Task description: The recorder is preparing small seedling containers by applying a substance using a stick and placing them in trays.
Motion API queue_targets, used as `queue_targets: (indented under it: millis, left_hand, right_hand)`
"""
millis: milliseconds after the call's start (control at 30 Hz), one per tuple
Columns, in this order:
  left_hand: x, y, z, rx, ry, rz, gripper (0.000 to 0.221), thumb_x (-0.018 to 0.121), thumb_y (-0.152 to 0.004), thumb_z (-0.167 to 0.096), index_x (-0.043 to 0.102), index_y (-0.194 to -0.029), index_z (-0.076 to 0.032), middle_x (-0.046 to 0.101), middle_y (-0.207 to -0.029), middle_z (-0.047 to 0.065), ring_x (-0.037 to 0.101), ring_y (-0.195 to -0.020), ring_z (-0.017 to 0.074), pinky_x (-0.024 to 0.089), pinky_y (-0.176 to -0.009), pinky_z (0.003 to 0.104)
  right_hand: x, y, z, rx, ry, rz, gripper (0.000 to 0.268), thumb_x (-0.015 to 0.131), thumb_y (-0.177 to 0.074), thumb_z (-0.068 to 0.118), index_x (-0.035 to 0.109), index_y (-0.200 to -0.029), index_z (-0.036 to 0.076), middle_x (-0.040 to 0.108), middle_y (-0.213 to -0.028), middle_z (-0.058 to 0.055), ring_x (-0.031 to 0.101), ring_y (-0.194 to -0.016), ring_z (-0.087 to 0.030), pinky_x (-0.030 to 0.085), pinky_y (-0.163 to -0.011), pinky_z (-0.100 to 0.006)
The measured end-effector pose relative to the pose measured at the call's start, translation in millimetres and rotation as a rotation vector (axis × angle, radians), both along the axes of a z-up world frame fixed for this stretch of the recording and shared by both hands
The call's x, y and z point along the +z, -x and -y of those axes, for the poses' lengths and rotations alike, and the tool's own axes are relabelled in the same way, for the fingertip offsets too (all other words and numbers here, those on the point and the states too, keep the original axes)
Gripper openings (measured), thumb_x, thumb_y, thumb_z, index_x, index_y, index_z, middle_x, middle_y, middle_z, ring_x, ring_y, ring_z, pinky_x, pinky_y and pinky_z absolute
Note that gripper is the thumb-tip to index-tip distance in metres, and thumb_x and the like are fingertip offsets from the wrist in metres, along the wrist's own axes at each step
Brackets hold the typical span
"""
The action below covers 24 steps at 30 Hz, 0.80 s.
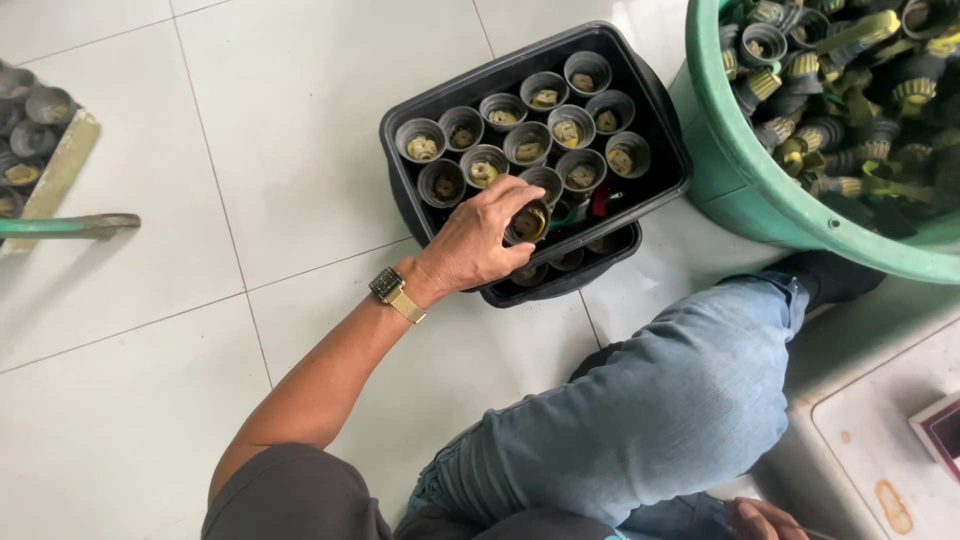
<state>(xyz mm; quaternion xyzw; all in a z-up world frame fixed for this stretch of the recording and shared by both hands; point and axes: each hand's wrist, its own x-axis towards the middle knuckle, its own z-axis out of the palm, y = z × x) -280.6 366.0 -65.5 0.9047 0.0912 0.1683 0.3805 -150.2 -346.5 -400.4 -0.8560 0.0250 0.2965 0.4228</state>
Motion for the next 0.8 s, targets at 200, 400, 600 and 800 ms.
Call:
queue_targets:
  millis: [200, 400, 600, 800]
  left_hand:
    - [-7.2, -9.9, 0.2, -0.086, -0.067, -0.012, 0.055, 0.070, -0.077, -0.010, 0.060, -0.130, 0.003, 0.060, -0.133, 0.016, 0.065, -0.116, 0.0327, 0.056, -0.098, 0.039]
    - [-9.9, -11.6, -2.3, -0.101, -0.092, -0.065, 0.049, 0.070, -0.077, -0.012, 0.066, -0.123, 0.004, 0.058, -0.139, 0.019, 0.063, -0.120, 0.0340, 0.055, -0.100, 0.041]
    - [-13.9, -1.1, 1.9, -0.084, -0.051, -0.068, 0.044, 0.074, -0.087, -0.021, 0.068, -0.125, 0.001, 0.057, -0.144, 0.019, 0.057, -0.132, 0.0363, 0.049, -0.107, 0.043]
    - [9.5, -16.7, 23.0, -0.037, -0.056, -0.015, 0.045, 0.076, -0.084, -0.017, 0.067, -0.126, -0.004, 0.055, -0.145, 0.021, 0.055, -0.133, 0.0385, 0.050, -0.103, 0.042]
  right_hand:
    - [44.8, 24.1, -35.3, -0.148, -0.073, 0.090, 0.028, 0.069, -0.097, 0.017, 0.074, -0.104, -0.010, 0.077, -0.093, -0.024, 0.073, -0.097, -0.035, 0.058, -0.092, -0.047]
    - [60.9, 24.1, -50.8, -0.028, 0.050, 0.083, 0.031, 0.069, -0.097, 0.021, 0.076, -0.107, -0.008, 0.079, -0.097, -0.023, 0.076, -0.095, -0.031, 0.059, -0.091, -0.045]
    - [146.4, 49.5, -118.5, -0.093, 0.135, 0.118, 0.034, 0.071, -0.100, 0.024, 0.076, -0.109, -0.008, 0.079, -0.089, -0.024, 0.077, -0.090, -0.033, 0.062, -0.086, -0.043]
    - [210.1, 72.4, -168.6, -0.387, -0.029, 0.151, 0.027, 0.075, -0.091, 0.018, 0.079, -0.105, -0.005, 0.079, -0.091, -0.017, 0.073, -0.084, -0.022, 0.056, -0.082, -0.033]
